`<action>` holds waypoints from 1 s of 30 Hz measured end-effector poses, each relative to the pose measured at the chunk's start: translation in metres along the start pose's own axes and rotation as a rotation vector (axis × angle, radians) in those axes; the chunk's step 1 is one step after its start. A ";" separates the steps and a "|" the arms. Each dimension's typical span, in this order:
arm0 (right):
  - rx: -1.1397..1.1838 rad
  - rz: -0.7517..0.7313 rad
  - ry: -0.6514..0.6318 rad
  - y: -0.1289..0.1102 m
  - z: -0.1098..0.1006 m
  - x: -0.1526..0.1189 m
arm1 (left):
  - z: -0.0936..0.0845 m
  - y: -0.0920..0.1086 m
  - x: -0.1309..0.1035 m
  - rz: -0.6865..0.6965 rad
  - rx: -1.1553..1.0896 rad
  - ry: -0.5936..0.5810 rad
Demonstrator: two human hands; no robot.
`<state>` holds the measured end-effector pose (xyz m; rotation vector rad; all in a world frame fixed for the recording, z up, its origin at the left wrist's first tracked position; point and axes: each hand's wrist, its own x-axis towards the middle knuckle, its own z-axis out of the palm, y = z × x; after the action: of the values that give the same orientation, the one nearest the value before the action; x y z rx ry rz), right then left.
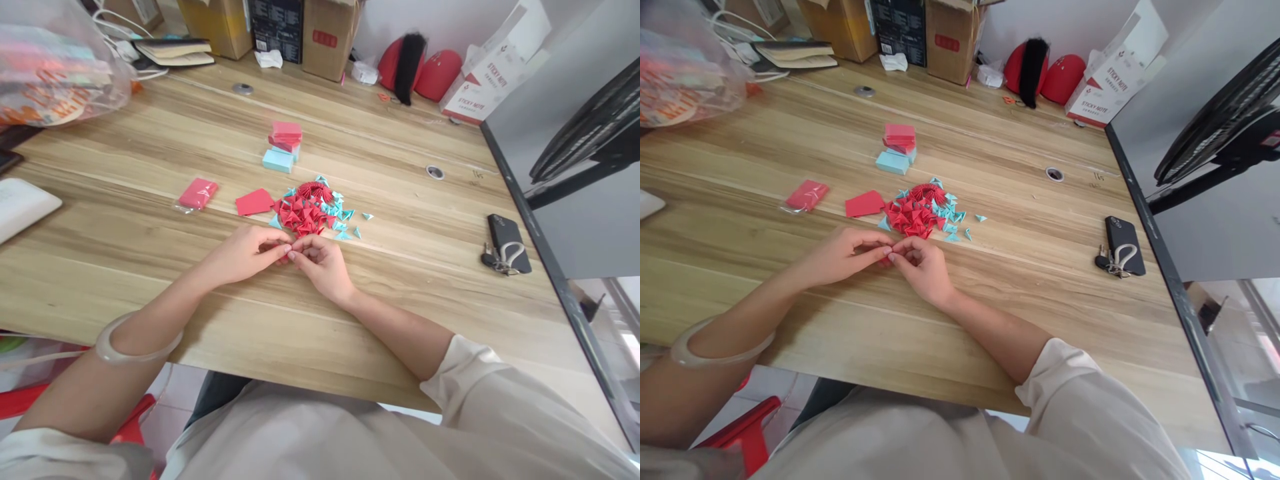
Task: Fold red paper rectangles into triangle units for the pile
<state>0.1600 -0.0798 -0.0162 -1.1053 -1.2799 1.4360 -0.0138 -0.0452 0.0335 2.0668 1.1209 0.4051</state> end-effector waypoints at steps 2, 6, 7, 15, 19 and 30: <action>-0.016 -0.006 0.002 0.000 0.000 0.000 | 0.000 0.001 0.000 0.011 0.051 -0.014; -0.062 -0.020 -0.006 0.000 -0.001 -0.001 | 0.000 0.002 0.001 0.027 0.142 -0.049; -0.072 -0.023 -0.011 -0.001 -0.001 -0.001 | 0.000 0.003 0.001 0.028 0.160 -0.059; -0.162 -0.033 -0.044 -0.003 0.000 -0.001 | -0.001 0.001 -0.002 -0.002 0.285 -0.106; -0.194 -0.030 -0.052 -0.004 -0.001 -0.002 | 0.000 0.001 -0.005 0.034 0.307 -0.120; -0.104 -0.018 -0.049 0.000 -0.001 -0.003 | -0.001 0.006 -0.004 0.005 0.168 -0.072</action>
<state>0.1614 -0.0822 -0.0160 -1.1296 -1.4091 1.4043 -0.0136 -0.0501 0.0387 2.2116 1.1407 0.2440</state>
